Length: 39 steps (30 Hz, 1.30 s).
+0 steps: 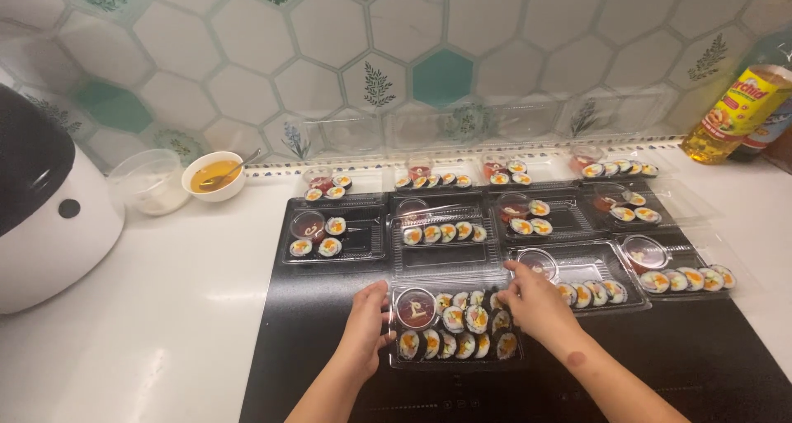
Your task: Slicing kimbap rolls into bite-sized pieces and arranging them in plastic containers for sale.
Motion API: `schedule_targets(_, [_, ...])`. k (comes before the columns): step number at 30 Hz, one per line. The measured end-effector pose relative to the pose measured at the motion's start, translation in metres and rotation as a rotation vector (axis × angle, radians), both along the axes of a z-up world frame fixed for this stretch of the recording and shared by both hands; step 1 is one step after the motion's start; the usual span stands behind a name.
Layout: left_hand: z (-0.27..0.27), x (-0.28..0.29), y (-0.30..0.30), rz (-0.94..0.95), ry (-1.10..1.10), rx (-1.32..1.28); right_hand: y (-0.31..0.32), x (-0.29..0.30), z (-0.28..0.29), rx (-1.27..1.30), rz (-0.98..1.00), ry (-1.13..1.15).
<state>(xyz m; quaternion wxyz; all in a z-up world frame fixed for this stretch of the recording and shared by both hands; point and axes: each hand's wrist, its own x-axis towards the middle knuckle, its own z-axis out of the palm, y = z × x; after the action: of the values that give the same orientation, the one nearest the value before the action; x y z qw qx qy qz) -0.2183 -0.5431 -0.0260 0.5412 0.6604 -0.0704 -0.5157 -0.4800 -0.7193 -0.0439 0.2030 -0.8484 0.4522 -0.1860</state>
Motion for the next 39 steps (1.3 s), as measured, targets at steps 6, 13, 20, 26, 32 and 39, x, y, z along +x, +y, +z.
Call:
schedule_targets(6, [-0.006,0.002,0.006,-0.012,0.007,-0.052,0.031,0.020,0.081,0.367,-0.157,0.260])
schedule_targets(13, [0.002,0.004,0.016,-0.006,-0.032,0.030,0.031,0.030,0.093,0.447,-0.148,0.379])
schedule_targets(20, [0.005,-0.004,0.011,-0.035,-0.023,-0.009,0.021,0.034,0.093,0.359,-0.158,0.397])
schedule_targets(26, [-0.003,-0.006,0.007,-0.052,-0.044,0.000,0.017,0.033,0.091,0.304,-0.156,0.405])
schedule_targets(32, [-0.007,-0.005,0.003,-0.048,-0.074,-0.029,0.014,0.032,0.084,0.303,-0.151,0.312])
schedule_targets(39, [-0.010,-0.002,0.005,-0.048,-0.086,-0.073,0.025,0.035,0.098,0.309,-0.172,0.202])
